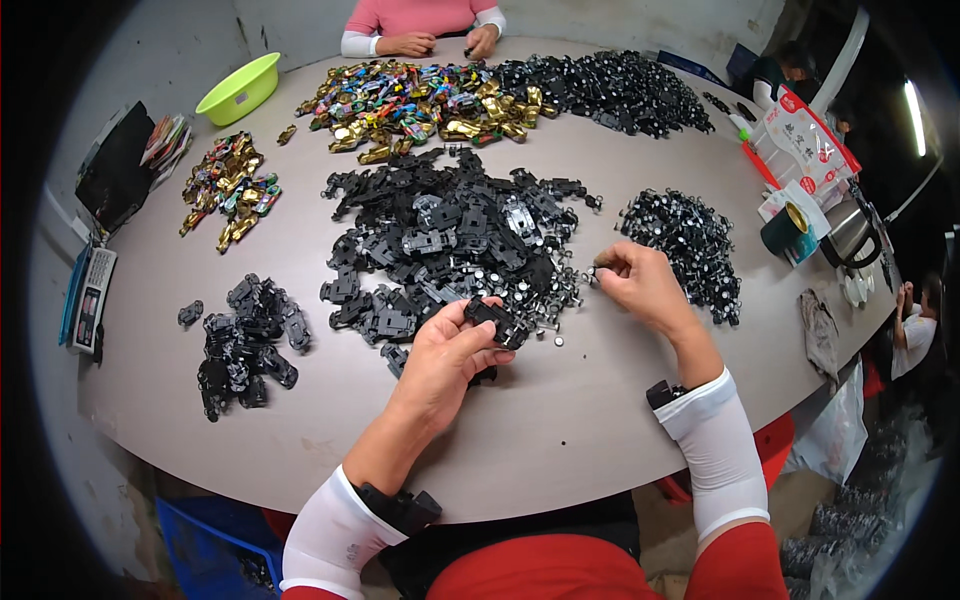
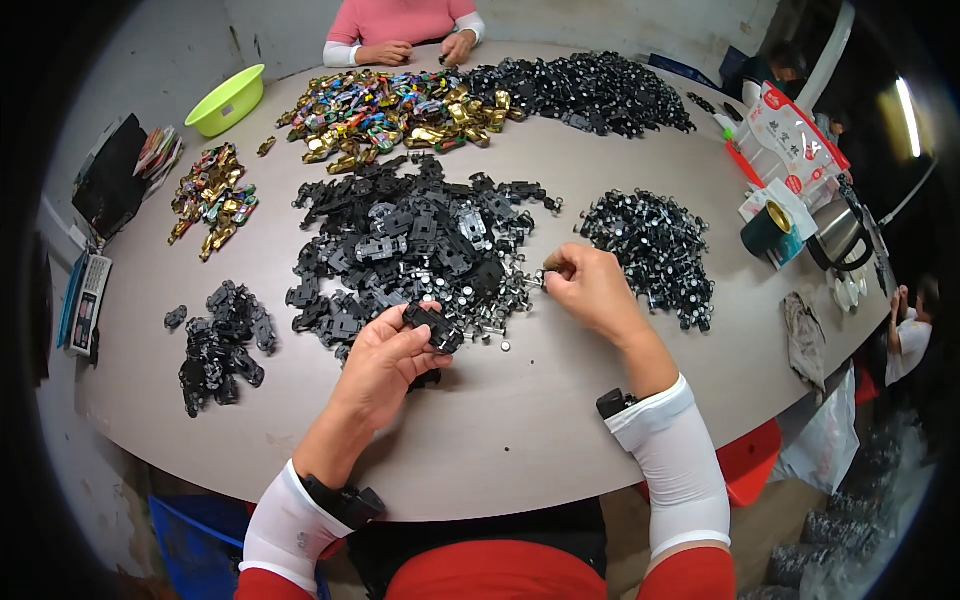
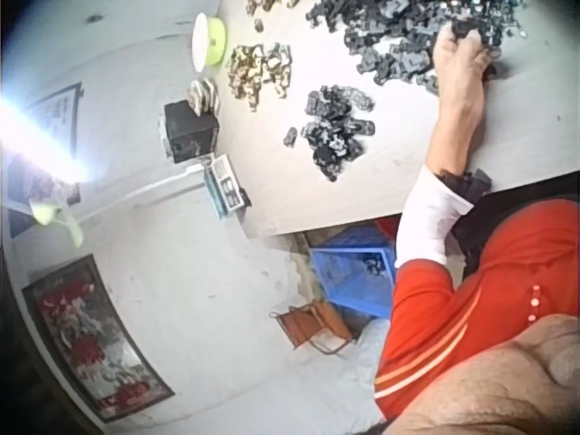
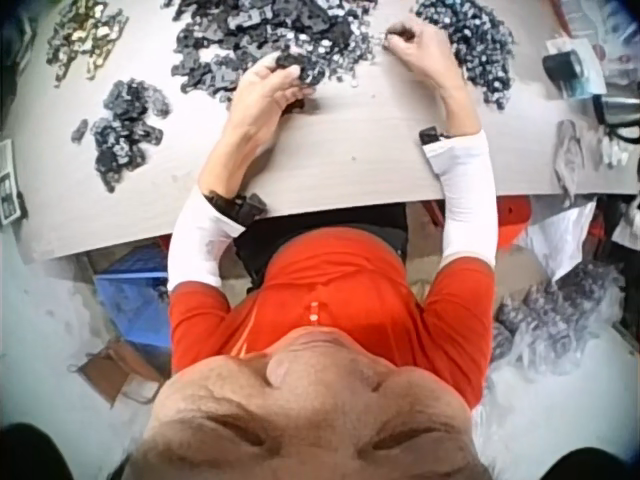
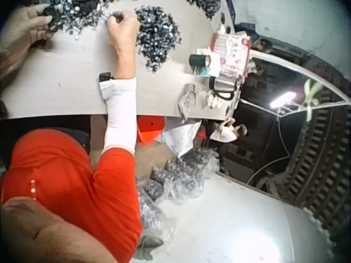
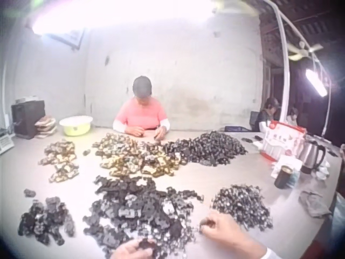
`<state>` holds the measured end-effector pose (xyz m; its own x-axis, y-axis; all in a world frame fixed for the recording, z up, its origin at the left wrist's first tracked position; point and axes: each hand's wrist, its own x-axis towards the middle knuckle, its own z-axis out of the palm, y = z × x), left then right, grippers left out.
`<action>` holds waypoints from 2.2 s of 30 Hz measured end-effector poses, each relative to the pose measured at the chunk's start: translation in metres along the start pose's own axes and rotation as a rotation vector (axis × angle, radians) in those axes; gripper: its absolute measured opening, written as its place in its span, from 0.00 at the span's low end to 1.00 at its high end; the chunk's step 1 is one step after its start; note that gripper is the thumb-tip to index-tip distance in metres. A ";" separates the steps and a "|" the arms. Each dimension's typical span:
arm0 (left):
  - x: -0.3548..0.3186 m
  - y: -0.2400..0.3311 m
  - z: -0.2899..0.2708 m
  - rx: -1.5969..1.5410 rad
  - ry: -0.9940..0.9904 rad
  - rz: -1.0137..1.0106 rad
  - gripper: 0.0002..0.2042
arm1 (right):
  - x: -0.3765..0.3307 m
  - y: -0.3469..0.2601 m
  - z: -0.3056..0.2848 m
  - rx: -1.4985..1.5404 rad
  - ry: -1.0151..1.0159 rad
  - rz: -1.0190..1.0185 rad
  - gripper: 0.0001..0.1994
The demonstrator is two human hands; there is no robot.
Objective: The person sits at a table and assembles small black plastic electronic components by hand. They pick up a black housing, insert a small silver cylindrical part, and place the finished unit into a growing pile on the table. The process is repeated continuously throughout the clip.
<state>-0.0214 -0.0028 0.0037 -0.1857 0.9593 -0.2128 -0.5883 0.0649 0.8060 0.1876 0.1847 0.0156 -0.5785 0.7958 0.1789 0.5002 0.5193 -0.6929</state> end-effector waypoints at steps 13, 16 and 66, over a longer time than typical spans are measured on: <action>-0.002 0.003 0.005 0.060 -0.001 -0.023 0.14 | -0.018 0.024 -0.025 0.315 -0.115 0.377 0.09; 0.000 0.002 0.005 0.106 0.006 0.003 0.15 | -0.023 0.023 -0.026 0.118 -0.134 0.152 0.10; 0.010 0.014 -0.007 0.187 0.181 0.251 0.10 | -0.001 0.023 0.014 -0.328 0.144 -0.343 0.08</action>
<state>-0.0373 0.0057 0.0086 -0.4521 0.8887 -0.0761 -0.3555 -0.1013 0.9292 0.1904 0.1913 -0.0099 -0.6619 0.5851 0.4686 0.4867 0.8109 -0.3249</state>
